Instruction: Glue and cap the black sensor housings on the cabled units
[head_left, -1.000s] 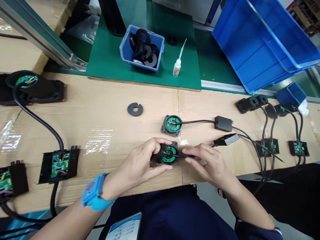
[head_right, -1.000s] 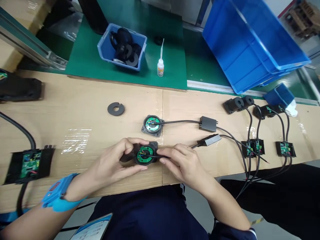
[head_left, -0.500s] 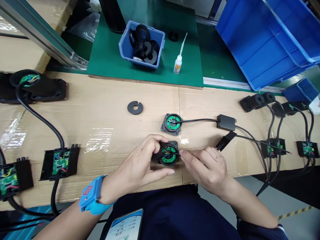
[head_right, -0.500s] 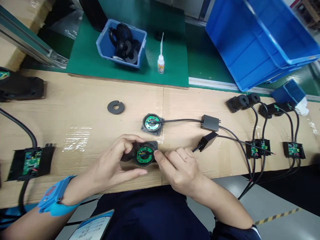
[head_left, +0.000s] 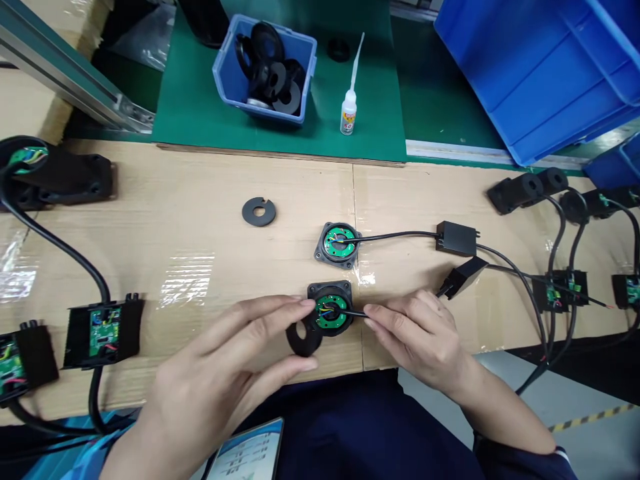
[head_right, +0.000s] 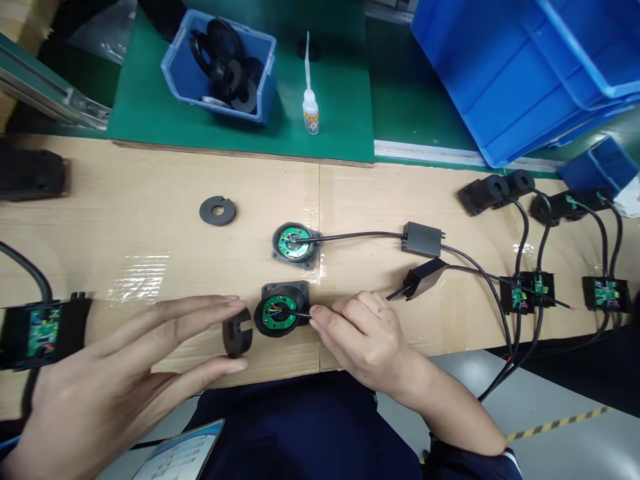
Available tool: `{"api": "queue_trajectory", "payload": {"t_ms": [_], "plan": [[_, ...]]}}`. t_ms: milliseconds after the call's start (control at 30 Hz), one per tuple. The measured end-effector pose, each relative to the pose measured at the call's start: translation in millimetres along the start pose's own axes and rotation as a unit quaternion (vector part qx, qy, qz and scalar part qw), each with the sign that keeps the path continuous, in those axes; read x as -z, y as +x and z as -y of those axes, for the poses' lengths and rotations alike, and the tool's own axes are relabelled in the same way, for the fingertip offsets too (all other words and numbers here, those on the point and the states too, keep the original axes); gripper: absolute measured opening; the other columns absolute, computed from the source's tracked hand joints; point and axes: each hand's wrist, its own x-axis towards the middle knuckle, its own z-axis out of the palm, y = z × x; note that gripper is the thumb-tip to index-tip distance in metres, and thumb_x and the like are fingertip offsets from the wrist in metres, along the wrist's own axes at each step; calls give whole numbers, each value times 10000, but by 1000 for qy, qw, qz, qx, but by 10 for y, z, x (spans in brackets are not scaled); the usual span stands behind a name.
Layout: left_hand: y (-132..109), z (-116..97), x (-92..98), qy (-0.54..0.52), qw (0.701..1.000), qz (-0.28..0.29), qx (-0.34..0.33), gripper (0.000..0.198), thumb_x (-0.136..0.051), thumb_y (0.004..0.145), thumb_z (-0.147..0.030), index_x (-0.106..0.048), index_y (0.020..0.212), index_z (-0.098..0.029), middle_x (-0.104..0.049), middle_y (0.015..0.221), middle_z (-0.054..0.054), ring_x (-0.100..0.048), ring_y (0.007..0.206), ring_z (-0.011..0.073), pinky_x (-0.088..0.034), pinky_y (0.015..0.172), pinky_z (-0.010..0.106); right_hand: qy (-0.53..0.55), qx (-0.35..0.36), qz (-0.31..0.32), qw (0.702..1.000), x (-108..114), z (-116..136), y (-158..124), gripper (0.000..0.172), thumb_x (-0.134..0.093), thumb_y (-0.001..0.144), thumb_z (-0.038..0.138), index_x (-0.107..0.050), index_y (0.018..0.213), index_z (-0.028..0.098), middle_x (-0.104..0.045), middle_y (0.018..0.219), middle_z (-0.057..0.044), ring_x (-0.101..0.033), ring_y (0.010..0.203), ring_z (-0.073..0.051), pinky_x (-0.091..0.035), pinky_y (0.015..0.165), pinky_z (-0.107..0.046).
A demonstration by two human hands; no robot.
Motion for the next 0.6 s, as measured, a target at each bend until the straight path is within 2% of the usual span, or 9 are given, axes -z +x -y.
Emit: {"api": "queue_trajectory", "payload": {"t_ms": [133,267,600], "plan": [[153,-128,-101,33,998,19,-40,468,-642,980,-395,-567,1372,-150,-686,1226,60,-663,1114,171,-516,1064,276,10,0,0,1000,3,-14,7,108,-704,943,105,-726,1048,96,-700,804,-61,-549,691,-164,-444,621,-329],[234,-121,-186,29,996,41,-70,466,-644,979,-329,-558,1394,-136,-674,1205,80,-650,1102,184,-553,1016,310,16,1,-1,1000,-2,-30,3,117,-706,939,105,-728,1054,95,-704,817,-65,-562,688,-168,-457,617,-334],[398,1,-139,1,988,122,-94,337,-528,1042,-307,-591,1346,-175,-665,1175,68,-651,1095,173,-593,923,273,28,6,-9,1000,-21,-64,-37,170,-709,931,89,-715,1101,102,-691,820,-53,-546,688,-165,-446,592,-330]]}}
